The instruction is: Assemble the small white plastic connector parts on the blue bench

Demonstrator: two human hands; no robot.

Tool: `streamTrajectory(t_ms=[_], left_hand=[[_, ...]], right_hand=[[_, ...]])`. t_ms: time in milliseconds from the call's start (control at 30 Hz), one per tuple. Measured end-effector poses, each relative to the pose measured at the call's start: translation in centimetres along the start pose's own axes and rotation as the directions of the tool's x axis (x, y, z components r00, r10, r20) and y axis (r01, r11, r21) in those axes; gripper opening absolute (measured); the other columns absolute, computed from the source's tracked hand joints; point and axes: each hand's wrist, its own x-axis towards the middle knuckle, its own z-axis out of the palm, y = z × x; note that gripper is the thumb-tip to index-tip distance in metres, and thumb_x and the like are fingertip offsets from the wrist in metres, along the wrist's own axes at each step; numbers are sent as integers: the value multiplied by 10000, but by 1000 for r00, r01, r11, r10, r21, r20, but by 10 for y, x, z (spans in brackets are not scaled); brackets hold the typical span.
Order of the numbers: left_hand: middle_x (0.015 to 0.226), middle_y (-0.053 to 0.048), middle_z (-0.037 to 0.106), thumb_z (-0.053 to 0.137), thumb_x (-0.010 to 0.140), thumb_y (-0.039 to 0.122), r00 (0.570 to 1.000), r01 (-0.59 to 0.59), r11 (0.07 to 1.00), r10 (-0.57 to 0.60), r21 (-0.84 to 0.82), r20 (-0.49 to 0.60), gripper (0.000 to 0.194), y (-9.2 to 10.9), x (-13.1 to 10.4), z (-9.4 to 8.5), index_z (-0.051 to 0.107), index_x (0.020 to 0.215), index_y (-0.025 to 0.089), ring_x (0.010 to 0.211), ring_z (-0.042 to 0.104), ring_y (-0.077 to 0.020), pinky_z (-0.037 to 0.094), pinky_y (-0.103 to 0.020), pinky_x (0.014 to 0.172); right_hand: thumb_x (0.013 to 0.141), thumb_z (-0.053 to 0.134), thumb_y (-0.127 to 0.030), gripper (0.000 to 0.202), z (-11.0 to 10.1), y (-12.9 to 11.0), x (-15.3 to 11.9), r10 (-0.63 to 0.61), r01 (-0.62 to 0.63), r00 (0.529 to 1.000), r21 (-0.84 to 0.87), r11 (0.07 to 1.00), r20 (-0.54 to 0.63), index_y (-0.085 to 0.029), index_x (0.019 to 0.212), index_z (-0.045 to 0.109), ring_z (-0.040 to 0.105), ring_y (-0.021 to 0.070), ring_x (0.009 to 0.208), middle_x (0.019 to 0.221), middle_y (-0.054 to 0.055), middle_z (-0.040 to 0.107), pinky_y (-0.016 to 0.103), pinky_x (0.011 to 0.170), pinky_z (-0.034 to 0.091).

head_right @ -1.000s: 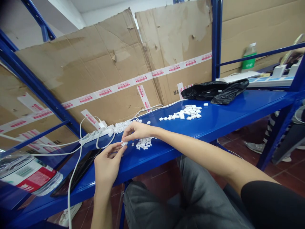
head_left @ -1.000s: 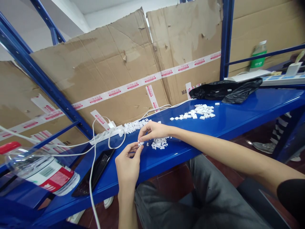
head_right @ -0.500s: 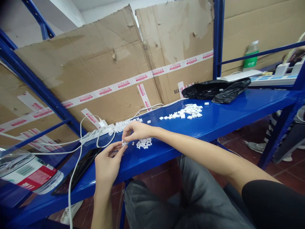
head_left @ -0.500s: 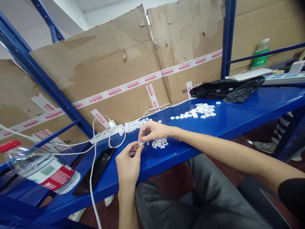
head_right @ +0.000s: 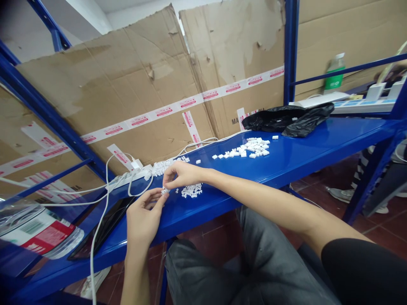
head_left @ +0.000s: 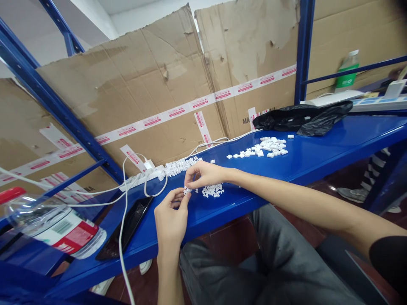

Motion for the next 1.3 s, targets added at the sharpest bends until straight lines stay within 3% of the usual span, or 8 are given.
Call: streamTrajectory(t_ms=[767, 1300], left_hand=[[933, -98, 777, 771, 762, 385, 999, 33, 996, -35, -84, -23, 298, -3, 1, 2, 758, 955, 158, 852, 747, -253, 612, -385, 813], [920, -93, 773, 758, 790, 382, 997, -5, 997, 0, -73, -77, 279, -2, 0, 3, 752, 959, 159, 836, 748, -239, 613, -352, 787]], right_hand=[[799, 641, -100, 95, 0, 3, 1, -51, 51, 999, -27, 998, 3, -134, 823, 726, 656, 129, 795, 829, 20, 733, 254, 759, 504], [817, 659, -137, 91, 0, -1, 0, -45, 45, 999, -16, 999, 10, -148, 867, 735, 658, 129, 816, 863, 17, 734, 251, 756, 502]])
